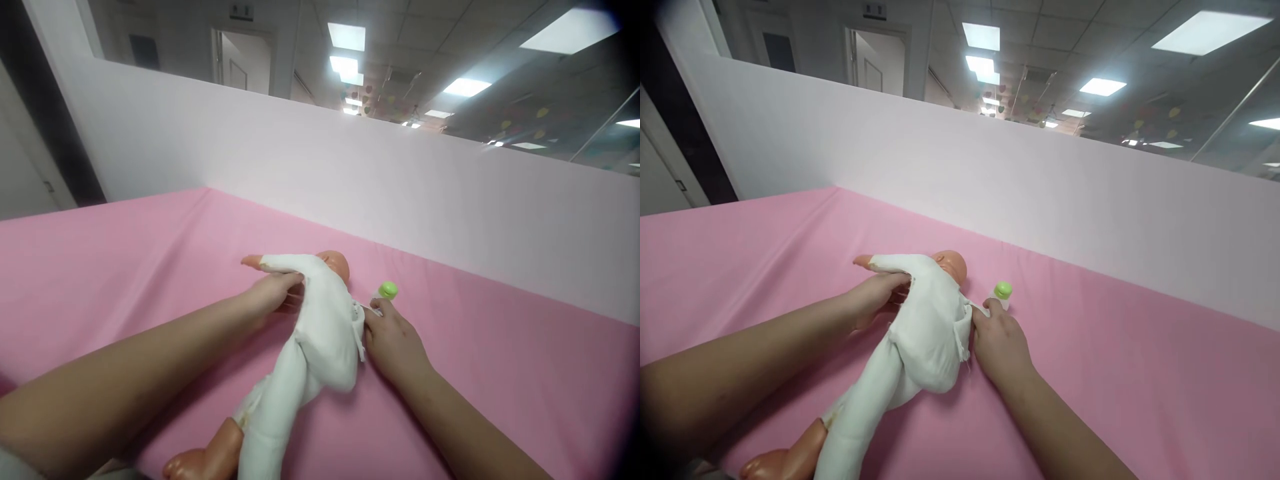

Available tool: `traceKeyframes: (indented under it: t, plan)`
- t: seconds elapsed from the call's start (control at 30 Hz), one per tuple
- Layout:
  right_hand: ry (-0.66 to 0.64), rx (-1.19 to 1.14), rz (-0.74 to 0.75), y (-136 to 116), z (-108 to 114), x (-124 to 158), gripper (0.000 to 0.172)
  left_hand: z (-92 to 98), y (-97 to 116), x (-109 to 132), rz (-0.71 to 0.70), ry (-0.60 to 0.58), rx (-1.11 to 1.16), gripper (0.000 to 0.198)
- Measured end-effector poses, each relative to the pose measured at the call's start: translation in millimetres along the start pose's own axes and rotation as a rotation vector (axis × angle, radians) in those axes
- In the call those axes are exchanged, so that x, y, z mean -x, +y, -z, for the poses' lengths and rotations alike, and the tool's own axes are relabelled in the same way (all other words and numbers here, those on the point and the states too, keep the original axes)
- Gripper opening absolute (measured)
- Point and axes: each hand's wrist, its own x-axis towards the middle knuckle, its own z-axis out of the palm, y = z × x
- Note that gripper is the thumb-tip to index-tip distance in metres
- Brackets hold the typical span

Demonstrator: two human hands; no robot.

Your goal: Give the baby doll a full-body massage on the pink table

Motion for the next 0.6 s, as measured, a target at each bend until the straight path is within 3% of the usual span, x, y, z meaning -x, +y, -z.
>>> traceKeyframes:
  t: [0.1,0.17,0.23,0.3,0.37,0.47,0.6]
  plan:
    - [-0.112,0.056,0.026,-3,-3,-3,0.02,-2.7,5,15,-0.24,-0.079,-0.061,0.038]
    - [-0.143,0.085,0.042,-4,-4,-4,0.016,-5.7,5,27,-0.376,-0.208,-0.115,0.043]
    - [-0.126,0.078,0.053,-5,-6,-4,0.015,-8.4,2,38,-0.415,-0.407,-0.173,0.071]
    - [-0.095,0.038,0.07,-4,-9,-4,0.015,-10.4,-4,44,-0.421,-0.515,-0.305,0.111]
    - [-0.083,-0.014,0.094,-2,-11,-3,0.015,-11.6,-11,45,-0.432,-0.448,-0.518,0.135]
    - [-0.048,-0.076,0.093,1,-14,-2,0.017,-9.6,-15,37,-0.429,-0.29,-0.772,0.145]
    - [0.109,-0.114,0.053,1,-13,-1,0.029,5.1,-5,13,-0.377,-0.366,-0.83,0.141]
